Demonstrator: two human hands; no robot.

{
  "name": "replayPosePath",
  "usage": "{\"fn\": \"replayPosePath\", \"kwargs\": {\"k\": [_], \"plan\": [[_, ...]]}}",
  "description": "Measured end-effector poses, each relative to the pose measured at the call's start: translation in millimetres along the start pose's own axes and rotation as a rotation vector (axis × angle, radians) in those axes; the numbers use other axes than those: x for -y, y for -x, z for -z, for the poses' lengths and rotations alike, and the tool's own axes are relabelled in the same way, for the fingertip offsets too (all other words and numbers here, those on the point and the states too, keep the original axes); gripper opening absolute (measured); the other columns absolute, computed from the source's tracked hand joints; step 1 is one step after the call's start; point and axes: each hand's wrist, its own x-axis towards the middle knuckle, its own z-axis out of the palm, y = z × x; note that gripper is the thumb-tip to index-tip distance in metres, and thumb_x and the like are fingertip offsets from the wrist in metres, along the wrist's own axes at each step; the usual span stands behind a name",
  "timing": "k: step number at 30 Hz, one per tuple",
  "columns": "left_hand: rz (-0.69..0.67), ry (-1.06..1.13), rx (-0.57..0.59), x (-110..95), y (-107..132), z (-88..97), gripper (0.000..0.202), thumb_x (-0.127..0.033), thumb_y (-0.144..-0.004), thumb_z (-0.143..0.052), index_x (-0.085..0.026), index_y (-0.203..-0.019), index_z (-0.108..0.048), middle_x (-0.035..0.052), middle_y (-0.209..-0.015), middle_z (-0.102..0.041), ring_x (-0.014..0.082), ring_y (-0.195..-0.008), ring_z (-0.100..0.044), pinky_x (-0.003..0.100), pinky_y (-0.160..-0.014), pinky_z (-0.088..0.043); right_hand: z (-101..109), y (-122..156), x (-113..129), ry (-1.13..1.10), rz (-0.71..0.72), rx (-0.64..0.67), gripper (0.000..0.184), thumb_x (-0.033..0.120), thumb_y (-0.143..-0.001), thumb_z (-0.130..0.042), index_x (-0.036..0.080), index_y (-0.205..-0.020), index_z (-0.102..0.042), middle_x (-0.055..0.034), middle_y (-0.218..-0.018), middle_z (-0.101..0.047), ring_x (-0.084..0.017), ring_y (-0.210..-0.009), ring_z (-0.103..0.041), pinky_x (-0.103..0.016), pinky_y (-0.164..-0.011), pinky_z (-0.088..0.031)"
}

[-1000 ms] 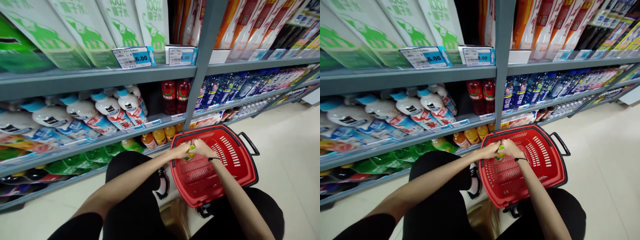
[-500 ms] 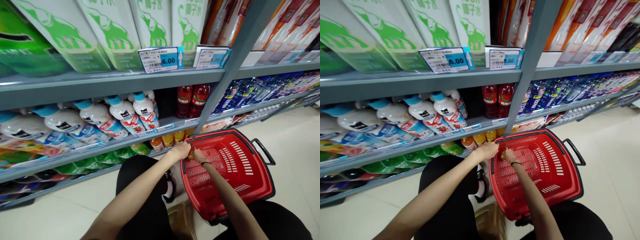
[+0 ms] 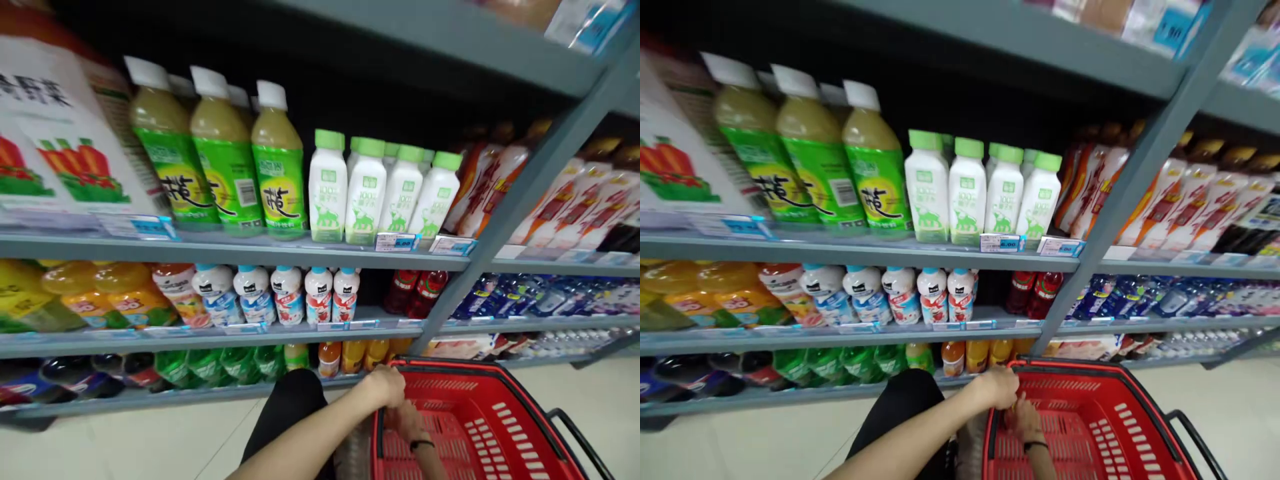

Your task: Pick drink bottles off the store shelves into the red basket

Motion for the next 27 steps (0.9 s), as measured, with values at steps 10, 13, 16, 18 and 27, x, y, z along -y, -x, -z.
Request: {"fn": "replayPosePath", "kwargs": {"k": [10, 13, 16, 18, 27], "plan": [[0.026, -0.027, 0.009, 5.3, 3.2, -0.7, 0.04, -0.023, -0.096, -0.064, -0.002, -0.128, -0.078, 0.03, -0.124, -0.079, 0.0381, -0.118, -0.079, 0.042, -0.095, -0.066, 223.8, 32.6, 144.0, -0.083, 0.191, -0.442, 0.035, 0.043, -0.11, -0.043, 0.022, -0.094, -0.066, -0.0044, -0.09, -0.077, -0.019, -0.084, -0.074, -0.032, -0.083, -0.059], [0.033, -0.02, -0.007, 4.5, 1.2, -3.5, 0.044, -0.025, -0.095, -0.064, -0.001, -0.131, -0.075, 0.0316, -0.126, -0.077, 0.0381, -0.119, -0.079, 0.041, -0.094, -0.065, 285.2, 33.4, 214.4, -0.167, 0.572, -1.154, 0.032, 0.048, -0.1, -0.06, 0.02, -0.112, -0.07, -0.0109, -0.109, -0.078, -0.025, -0.098, -0.074, -0.042, -0.097, -0.059], [0.045, -0.012, -0.011, 3.2, 1.0, -6.1, 0.046, -0.025, -0.094, -0.064, -0.001, -0.132, -0.075, 0.0322, -0.127, -0.077, 0.0392, -0.119, -0.078, 0.043, -0.094, -0.065, 313.9, 10.0, 246.5, -0.2, 0.524, -1.141, 0.073, 0.056, -0.085, -0.079, 0.015, -0.143, -0.06, -0.0215, -0.134, -0.074, -0.034, -0.12, -0.073, -0.053, -0.108, -0.057], [0.049, -0.006, -0.008, 2.9, 0.8, -8.0, 0.048, -0.027, -0.094, -0.065, -0.001, -0.133, -0.075, 0.0322, -0.128, -0.077, 0.0399, -0.121, -0.078, 0.045, -0.096, -0.064, 321.0, -12.0, 246.6, -0.262, 0.453, -0.975, 0.092, 0.059, -0.076, -0.088, 0.015, -0.15, -0.054, -0.0232, -0.141, -0.073, -0.037, -0.129, -0.071, -0.057, -0.113, -0.054], [0.028, -0.008, -0.007, 2.8, -3.3, -11.2, 0.045, -0.025, -0.091, -0.067, -0.003, -0.13, -0.077, 0.0319, -0.124, -0.078, 0.0398, -0.119, -0.078, 0.046, -0.096, -0.065, 334.1, -54.6, 226.9, -0.393, 0.492, -0.78, 0.06, 0.056, -0.064, -0.093, 0.016, -0.105, -0.073, -0.0187, -0.11, -0.085, -0.037, -0.102, -0.081, -0.052, -0.094, -0.066]]}}
